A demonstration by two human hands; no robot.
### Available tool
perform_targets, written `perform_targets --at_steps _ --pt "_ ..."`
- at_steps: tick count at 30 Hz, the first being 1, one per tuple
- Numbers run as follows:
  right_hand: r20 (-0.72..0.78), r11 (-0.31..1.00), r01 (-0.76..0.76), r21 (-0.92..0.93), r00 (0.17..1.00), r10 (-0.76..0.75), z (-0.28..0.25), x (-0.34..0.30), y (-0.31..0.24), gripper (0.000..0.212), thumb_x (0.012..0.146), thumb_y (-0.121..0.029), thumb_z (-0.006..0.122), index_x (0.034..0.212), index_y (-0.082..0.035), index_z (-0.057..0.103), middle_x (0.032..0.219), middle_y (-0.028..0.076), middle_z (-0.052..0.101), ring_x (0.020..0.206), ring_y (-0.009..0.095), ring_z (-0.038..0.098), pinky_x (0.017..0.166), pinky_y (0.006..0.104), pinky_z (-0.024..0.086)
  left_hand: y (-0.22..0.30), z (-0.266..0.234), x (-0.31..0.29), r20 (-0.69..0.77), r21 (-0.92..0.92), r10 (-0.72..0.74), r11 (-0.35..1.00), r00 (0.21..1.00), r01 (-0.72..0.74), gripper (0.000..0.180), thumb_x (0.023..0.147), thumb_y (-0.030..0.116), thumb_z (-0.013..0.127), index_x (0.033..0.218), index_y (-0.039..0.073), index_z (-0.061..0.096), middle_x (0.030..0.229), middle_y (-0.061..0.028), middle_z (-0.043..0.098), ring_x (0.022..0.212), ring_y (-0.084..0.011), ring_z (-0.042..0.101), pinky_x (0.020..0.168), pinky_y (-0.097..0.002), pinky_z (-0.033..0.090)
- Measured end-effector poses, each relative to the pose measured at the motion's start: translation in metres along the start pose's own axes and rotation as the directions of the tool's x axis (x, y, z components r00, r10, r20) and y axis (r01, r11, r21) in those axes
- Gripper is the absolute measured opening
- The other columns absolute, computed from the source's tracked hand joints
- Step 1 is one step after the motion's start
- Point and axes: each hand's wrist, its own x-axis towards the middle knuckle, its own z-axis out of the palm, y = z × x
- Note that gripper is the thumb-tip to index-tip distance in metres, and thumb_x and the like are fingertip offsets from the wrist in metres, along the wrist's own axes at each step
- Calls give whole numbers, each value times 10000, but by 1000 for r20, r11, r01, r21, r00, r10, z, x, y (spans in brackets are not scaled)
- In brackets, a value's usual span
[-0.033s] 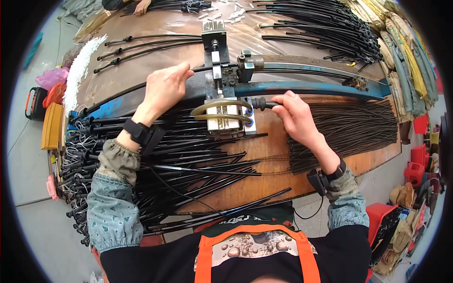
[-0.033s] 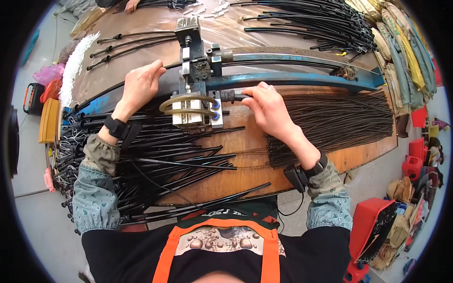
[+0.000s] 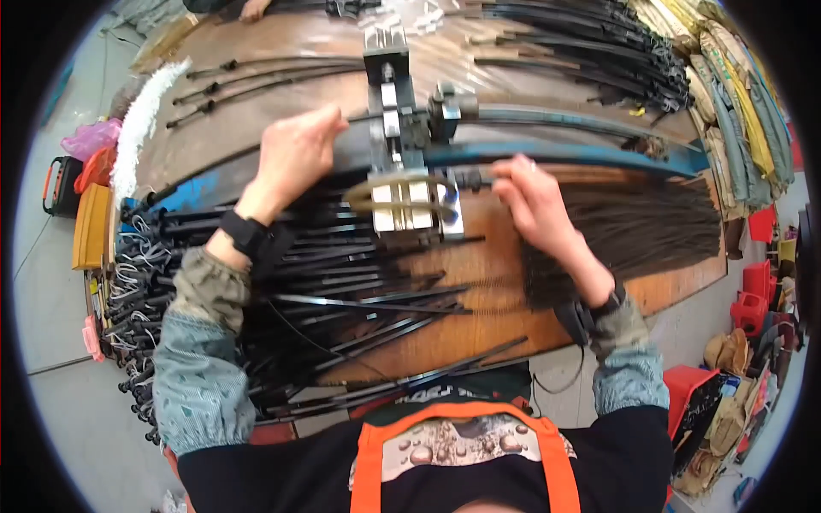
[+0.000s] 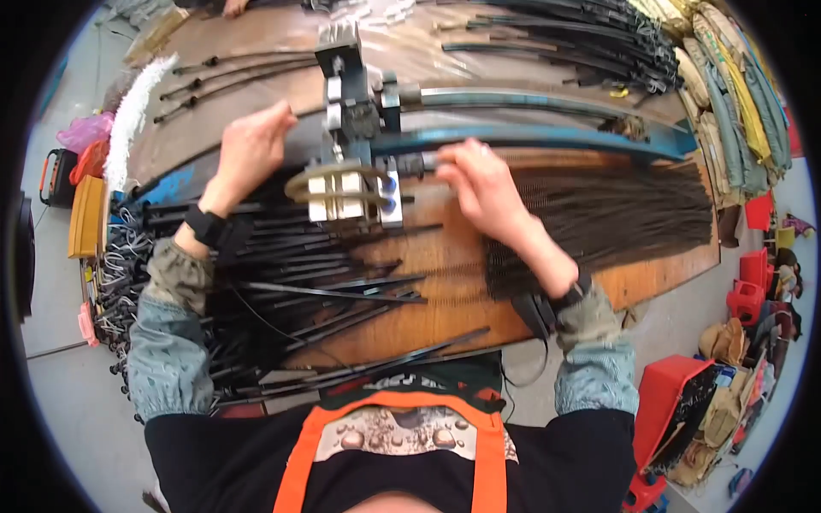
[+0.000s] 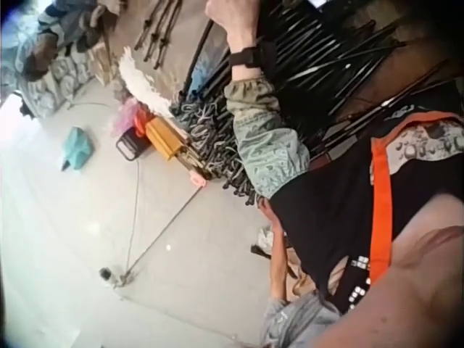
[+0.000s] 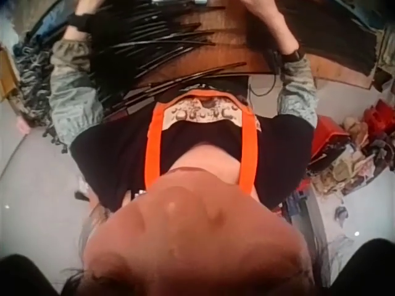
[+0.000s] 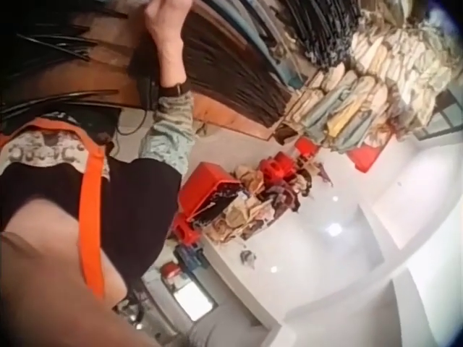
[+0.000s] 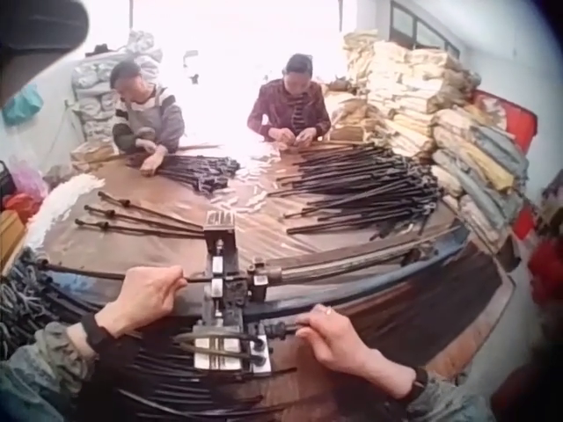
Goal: Assembling and checking metal components for wiper blades using a mechanical fixture on a workbench.
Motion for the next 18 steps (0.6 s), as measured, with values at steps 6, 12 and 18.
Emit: perform_targets --at_steps 6,12,18 --pt "92 978 53 -201 995 -35 -18 -1 -28 281 815 -268 742 894 -31 612 778 123 567 717 284 541 688 402 416 -18 -10 7 -149 226 257 949 955 -220 128 954 244 559 894 131 567 743 -64 642 677 -289 654 533 -409 504" --pt "310 940 274 -203 929 -203 21 -88 -99 249 752 -208 767 824 -56 583 752 94 515 713 299 524 664 409 423 -120 -11 -13 -122 272 312 923 942 -271 124 928 204 582 1001 110 618 906 -94 670 859 -285 662 713 -407 525" --pt "200 984 132 -118 974 -106 34 -111 -97 151 809 -75 698 908 -24 596 762 120 541 696 323 525 578 392 436 16 -44 -55 225 541 -162 841 961 16 132 780 143 611 825 143 735 860 -113 676 849 -277 658 812 -447 463"
